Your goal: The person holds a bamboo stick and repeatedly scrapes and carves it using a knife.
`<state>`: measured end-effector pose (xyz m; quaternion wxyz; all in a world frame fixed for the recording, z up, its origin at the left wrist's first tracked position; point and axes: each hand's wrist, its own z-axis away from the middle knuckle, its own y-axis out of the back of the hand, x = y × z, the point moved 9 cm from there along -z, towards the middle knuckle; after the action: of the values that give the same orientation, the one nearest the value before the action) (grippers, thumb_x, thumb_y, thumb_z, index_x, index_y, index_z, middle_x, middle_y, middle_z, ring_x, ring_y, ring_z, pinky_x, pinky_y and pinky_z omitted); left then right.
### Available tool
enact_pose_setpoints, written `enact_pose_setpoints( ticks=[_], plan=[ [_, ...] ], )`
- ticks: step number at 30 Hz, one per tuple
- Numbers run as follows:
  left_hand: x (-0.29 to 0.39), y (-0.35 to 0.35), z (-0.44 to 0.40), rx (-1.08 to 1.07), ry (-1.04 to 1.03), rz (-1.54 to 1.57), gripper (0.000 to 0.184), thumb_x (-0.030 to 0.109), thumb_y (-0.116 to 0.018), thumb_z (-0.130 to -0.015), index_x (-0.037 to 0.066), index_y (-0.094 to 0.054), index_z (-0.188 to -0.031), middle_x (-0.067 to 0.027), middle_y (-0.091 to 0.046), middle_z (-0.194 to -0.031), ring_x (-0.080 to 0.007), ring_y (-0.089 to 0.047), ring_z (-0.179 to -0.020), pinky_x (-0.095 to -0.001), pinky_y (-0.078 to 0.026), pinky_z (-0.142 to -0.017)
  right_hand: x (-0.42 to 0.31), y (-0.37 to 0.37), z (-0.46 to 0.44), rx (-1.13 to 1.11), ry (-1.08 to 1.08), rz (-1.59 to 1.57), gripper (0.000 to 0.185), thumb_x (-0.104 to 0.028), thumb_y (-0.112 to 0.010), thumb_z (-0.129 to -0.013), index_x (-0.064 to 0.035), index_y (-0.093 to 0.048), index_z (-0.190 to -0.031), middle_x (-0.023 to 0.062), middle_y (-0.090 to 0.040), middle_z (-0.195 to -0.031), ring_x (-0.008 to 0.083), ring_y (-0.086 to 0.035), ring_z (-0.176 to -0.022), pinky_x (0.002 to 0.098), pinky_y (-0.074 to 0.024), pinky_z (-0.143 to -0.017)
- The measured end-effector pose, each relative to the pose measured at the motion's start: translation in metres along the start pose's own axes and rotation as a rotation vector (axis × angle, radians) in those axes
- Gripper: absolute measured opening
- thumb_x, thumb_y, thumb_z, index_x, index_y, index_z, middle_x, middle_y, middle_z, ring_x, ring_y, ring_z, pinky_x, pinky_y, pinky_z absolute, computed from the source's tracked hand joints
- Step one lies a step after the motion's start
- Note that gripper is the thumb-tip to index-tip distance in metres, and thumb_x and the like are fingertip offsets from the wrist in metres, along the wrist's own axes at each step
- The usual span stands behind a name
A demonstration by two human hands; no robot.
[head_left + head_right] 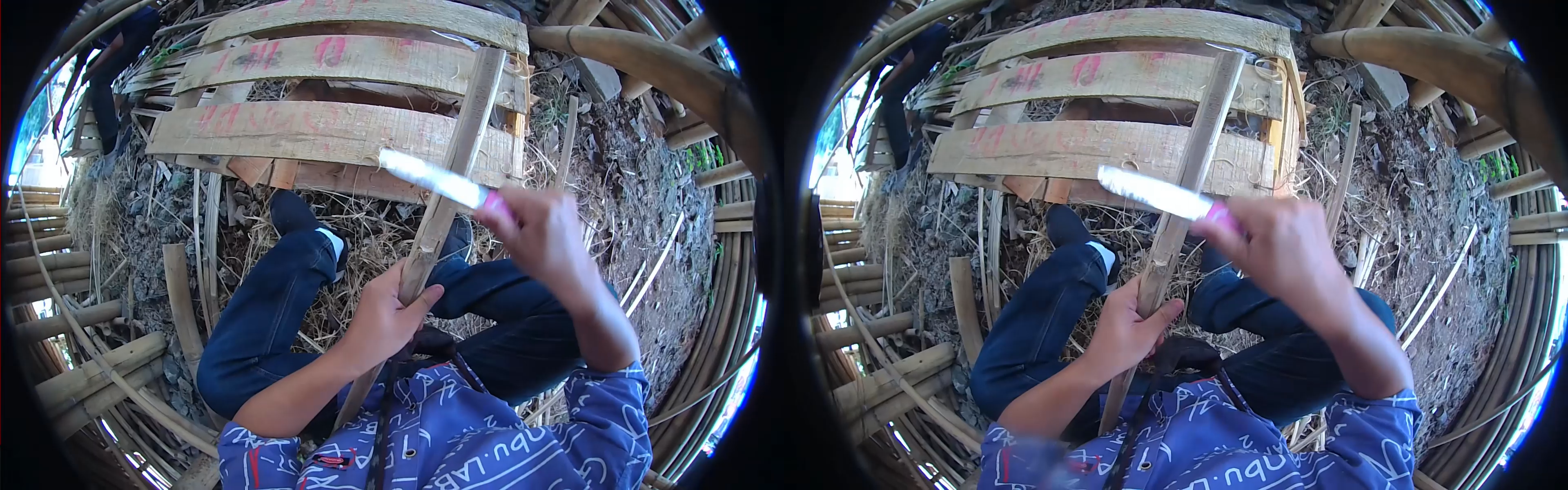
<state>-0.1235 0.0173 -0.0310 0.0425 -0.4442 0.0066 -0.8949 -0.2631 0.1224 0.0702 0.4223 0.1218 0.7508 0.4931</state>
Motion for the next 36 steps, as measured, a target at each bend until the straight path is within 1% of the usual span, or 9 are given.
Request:
enact_pose_setpoints(
  ticks=[3, 5, 11, 15, 17, 27, 30, 32, 36],
  plan=[
    [0.003, 0.003, -0.001, 0.027, -0.063, -0.056, 0.031, 0.014, -0.064, -0.090, -0.002, -0.055, -0.114, -0.0014, -0.056, -0.066, -0.0073, -0.051, -0.058, -0.0267, -0.042, -0.053, -0.012, -0.024, 0.014, -0.108, 0.097, 0.017, 0.044, -0.044, -0.066, -0.083, -0.0086, -0.056, -0.060, 0.0107, -0.052, -0.050, 0.0314, -0.055, -0.047, 0.0411, -0.0434, -0.045],
    [0.014, 0.003, 0.001, 0.067, -0.221, -0.135, 0.031, 0.013, -0.064, -0.090, -0.002, -0.055, -0.116, -0.0020, -0.056, -0.067, -0.0058, -0.047, -0.062, -0.0269, -0.042, -0.057, -0.018, -0.036, 0.017, -0.153, 0.145, 0.052, 0.046, -0.046, -0.065, -0.083, -0.0092, -0.054, -0.058, 0.0100, -0.052, -0.050, 0.0307, -0.056, -0.046, 0.0406, -0.0430, -0.043],
    [0.013, 0.003, 0.002, 0.088, -0.331, -0.120, 0.030, 0.012, -0.061, -0.091, -0.002, -0.055, -0.117, -0.0052, -0.059, -0.071, -0.0072, -0.048, -0.064, -0.0261, -0.043, -0.059, -0.013, -0.037, 0.016, -0.099, 0.167, 0.111, 0.048, -0.049, -0.064, -0.083, -0.0097, -0.053, -0.058, 0.0093, -0.052, -0.049, 0.0291, -0.056, -0.044, 0.0396, -0.0419, -0.041],
    [0.010, 0.003, 0.003, 0.068, -0.278, -0.141, 0.032, 0.011, -0.061, -0.090, -0.003, -0.054, -0.118, -0.0088, -0.063, -0.076, -0.0087, -0.053, -0.065, -0.0263, -0.045, -0.060, -0.011, -0.036, 0.013, -0.067, 0.183, 0.126, 0.048, -0.050, -0.064, -0.082, -0.0099, -0.054, -0.059, 0.0091, -0.052, -0.048, 0.0287, -0.056, -0.044, 0.0393, -0.0423, -0.041],
    [0.011, 0.002, 0.005, 0.080, -0.337, -0.111, 0.031, 0.011, -0.061, -0.090, -0.004, -0.053, -0.117, -0.0104, -0.063, -0.076, -0.0091, -0.055, -0.065, -0.0270, -0.046, -0.059, -0.004, -0.026, 0.008, -0.006, 0.122, 0.139, 0.048, -0.051, -0.064, -0.082, -0.0097, -0.055, -0.060, 0.0089, -0.052, -0.049, 0.0288, -0.056, -0.044, 0.0388, -0.0431, -0.041],
    [0.015, -0.001, 0.006, 0.078, -0.292, -0.093, 0.025, 0.009, -0.061, -0.090, -0.005, -0.054, -0.109, -0.0074, -0.060, -0.072, -0.0066, -0.053, -0.065, -0.0267, -0.045, -0.057, -0.002, -0.019, 0.003, 0.037, 0.163, 0.197, 0.048, -0.051, -0.064, -0.082, -0.0094, -0.056, -0.060, 0.0082, -0.054, -0.050, 0.0292, -0.057, -0.044, 0.0383, -0.0445, -0.042],
    [0.008, -0.004, 0.006, 0.089, -0.296, -0.142, 0.024, 0.009, -0.062, -0.089, -0.004, -0.055, -0.107, -0.0066, -0.059, -0.071, -0.0055, -0.052, -0.065, -0.0259, -0.045, -0.057, 0.020, -0.004, -0.006, 0.141, 0.044, 0.204, 0.049, -0.052, -0.062, -0.083, -0.0095, -0.056, -0.059, 0.0077, -0.054, -0.050, 0.0291, -0.057, -0.045, 0.0384, -0.0446, -0.043],
    [0.011, -0.013, 0.010, 0.073, -0.410, -0.179, 0.029, 0.006, -0.060, -0.090, -0.003, -0.053, -0.117, 0.0023, -0.054, -0.073, -0.0007, -0.043, -0.062, -0.0197, -0.036, -0.053, 0.038, 0.003, -0.013, 0.132, -0.003, 0.236, 0.051, -0.053, -0.060, -0.084, -0.0089, -0.057, -0.060, 0.0083, -0.055, -0.050, 0.0291, -0.058, -0.046, 0.0387, -0.0450, -0.043],
    [0.007, -0.012, 0.009, 0.052, -0.301, -0.122, 0.023, 0.008, -0.061, -0.090, -0.002, -0.054, -0.110, 0.0034, -0.051, -0.065, -0.0012, -0.043, -0.054, -0.0197, -0.035, -0.047, 0.034, 0.010, -0.016, 0.162, 0.062, 0.288, 0.053, -0.056, -0.058, -0.085, -0.0078, -0.059, -0.061, 0.0096, -0.054, -0.050, 0.0296, -0.059, -0.047, 0.0395, -0.0458, -0.045]
  ],
)
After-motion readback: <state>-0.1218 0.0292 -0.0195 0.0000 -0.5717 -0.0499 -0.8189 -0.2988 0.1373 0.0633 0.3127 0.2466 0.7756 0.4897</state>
